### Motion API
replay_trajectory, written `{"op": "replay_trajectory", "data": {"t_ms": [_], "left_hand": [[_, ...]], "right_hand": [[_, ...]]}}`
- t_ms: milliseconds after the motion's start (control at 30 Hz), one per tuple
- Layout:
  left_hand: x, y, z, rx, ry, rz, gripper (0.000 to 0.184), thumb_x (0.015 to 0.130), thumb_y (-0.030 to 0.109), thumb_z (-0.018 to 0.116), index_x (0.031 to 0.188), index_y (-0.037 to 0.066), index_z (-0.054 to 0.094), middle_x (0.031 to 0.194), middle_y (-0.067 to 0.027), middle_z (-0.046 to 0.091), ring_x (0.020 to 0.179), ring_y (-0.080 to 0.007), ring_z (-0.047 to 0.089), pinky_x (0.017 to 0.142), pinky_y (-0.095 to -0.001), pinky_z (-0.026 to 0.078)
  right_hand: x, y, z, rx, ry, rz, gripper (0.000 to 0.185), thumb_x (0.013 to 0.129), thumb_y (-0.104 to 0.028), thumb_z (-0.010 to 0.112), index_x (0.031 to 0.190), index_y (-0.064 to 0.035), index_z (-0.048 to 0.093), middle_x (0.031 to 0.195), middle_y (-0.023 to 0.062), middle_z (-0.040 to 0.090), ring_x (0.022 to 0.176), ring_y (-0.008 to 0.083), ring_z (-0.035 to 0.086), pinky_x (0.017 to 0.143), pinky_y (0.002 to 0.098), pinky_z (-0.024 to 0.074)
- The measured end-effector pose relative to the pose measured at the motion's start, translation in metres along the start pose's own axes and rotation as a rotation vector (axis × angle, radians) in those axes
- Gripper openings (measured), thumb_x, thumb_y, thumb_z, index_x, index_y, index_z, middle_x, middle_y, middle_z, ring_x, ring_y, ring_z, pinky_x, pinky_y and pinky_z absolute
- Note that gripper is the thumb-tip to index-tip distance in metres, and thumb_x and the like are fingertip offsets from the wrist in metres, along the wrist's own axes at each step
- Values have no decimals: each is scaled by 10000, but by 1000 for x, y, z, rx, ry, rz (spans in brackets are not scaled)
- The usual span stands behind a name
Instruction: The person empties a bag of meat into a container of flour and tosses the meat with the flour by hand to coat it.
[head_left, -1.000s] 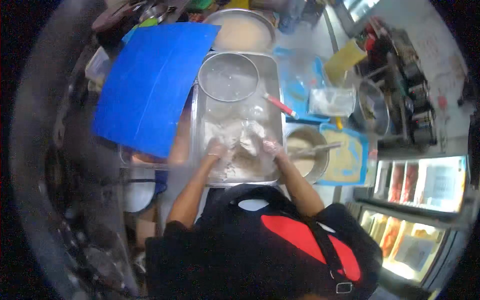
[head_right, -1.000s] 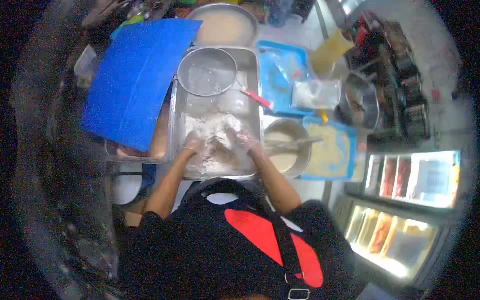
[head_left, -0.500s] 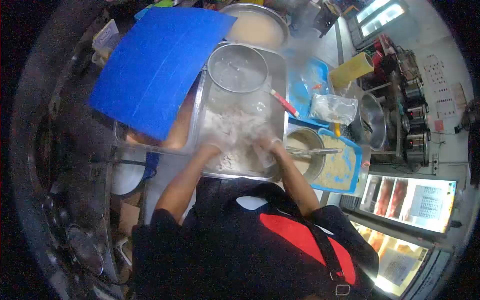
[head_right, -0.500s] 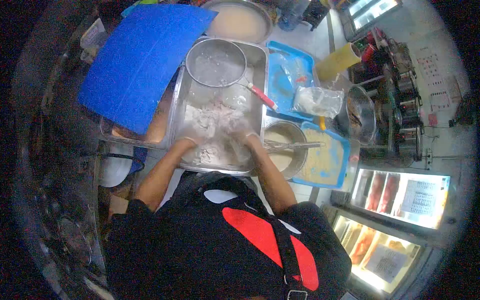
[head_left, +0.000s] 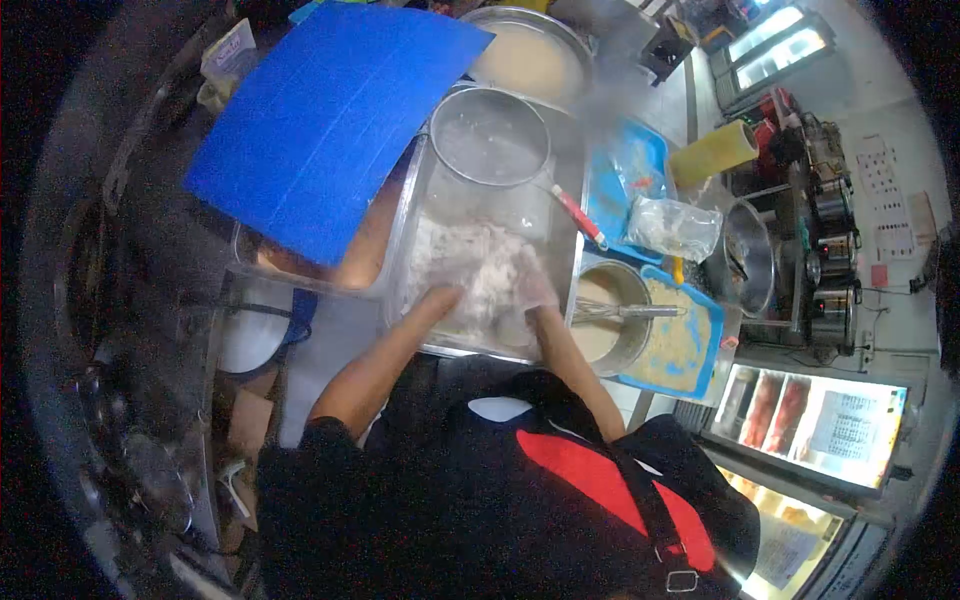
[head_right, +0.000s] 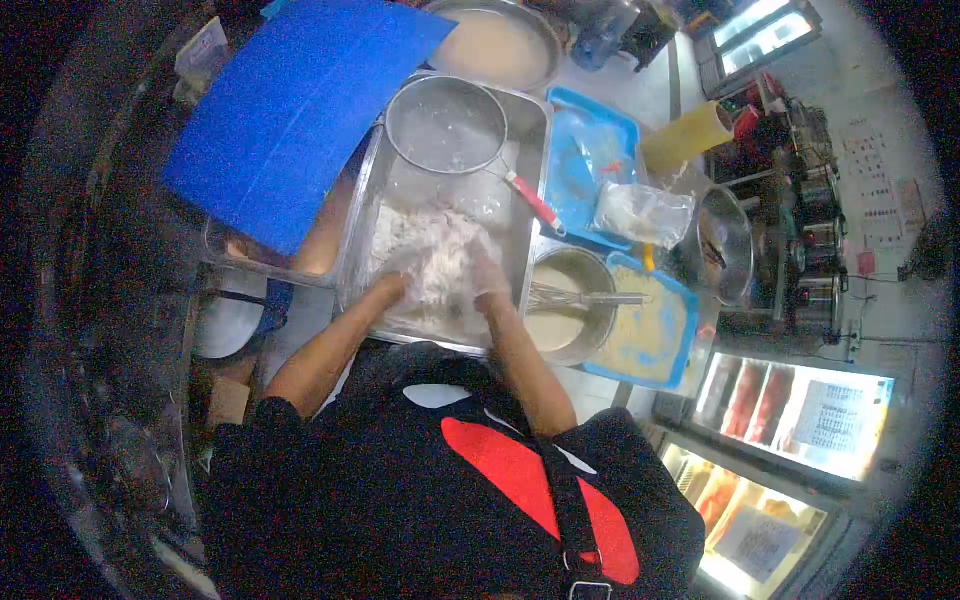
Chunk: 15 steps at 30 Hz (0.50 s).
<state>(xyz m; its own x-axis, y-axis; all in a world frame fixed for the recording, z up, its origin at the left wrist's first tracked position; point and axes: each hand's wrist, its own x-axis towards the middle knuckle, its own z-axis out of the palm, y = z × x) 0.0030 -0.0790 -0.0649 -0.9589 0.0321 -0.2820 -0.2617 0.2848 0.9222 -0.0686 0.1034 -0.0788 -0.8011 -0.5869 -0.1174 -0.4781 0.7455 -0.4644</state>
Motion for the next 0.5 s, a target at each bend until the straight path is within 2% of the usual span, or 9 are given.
{"op": "replay_trajectory", "data": {"t_ms": [33,133,233,267,333,400,467,500], "left_hand": [[5,4,-4,36,30,-2,452,743,378,387,1025,48,515,1081,-169,479,1054,-255,417,895,-342,300],[26,8,-8,284,112,-21,427,724,339,419,1001,31,523,1061,-178,487,1013,-265,444,866,-347,326],[43,-9,-5,580,211,-55,391,694,286,469,960,8,538,1025,-189,504,939,-282,494,813,-354,373],[49,-16,-2,679,244,-63,380,684,269,485,947,1,544,1013,-192,510,914,-288,510,795,-356,389],[56,-43,17,903,156,-150,369,675,277,487,912,5,562,968,-207,525,931,-307,497,818,-372,371],[50,-38,22,881,86,-224,348,667,271,489,877,8,576,927,-215,538,912,-315,505,805,-381,377],[46,-18,13,612,61,-281,315,661,251,488,841,10,584,890,-217,548,854,-313,534,758,-383,409],[43,-9,10,608,24,-326,319,673,236,481,870,1,572,932,-216,531,882,-311,522,773,-375,400]], "right_hand": [[2,5,-15,-94,152,-159,434,776,-82,381,1189,24,302,1152,159,412,1053,238,405,903,267,309],[32,85,13,-517,-26,-160,400,782,-47,363,1169,44,320,1156,165,408,1044,218,415,883,251,324],[58,70,2,4,-306,210,341,821,-111,369,1125,45,374,1054,96,480,855,185,505,759,253,398],[60,58,-2,33,-315,215,333,809,-127,390,1096,43,392,1024,101,491,840,187,511,747,260,403],[60,38,12,-17,-301,156,320,786,-159,431,1037,39,429,962,111,513,809,190,521,723,273,412],[53,26,37,-106,-266,93,314,762,-191,472,979,36,466,901,121,535,779,194,531,699,287,422],[42,25,58,-126,-190,61,314,738,-223,514,920,32,502,840,132,557,748,197,541,676,300,431],[36,27,65,-99,-136,60,316,726,-239,534,891,30,521,810,137,568,733,199,546,664,307,436]]}}
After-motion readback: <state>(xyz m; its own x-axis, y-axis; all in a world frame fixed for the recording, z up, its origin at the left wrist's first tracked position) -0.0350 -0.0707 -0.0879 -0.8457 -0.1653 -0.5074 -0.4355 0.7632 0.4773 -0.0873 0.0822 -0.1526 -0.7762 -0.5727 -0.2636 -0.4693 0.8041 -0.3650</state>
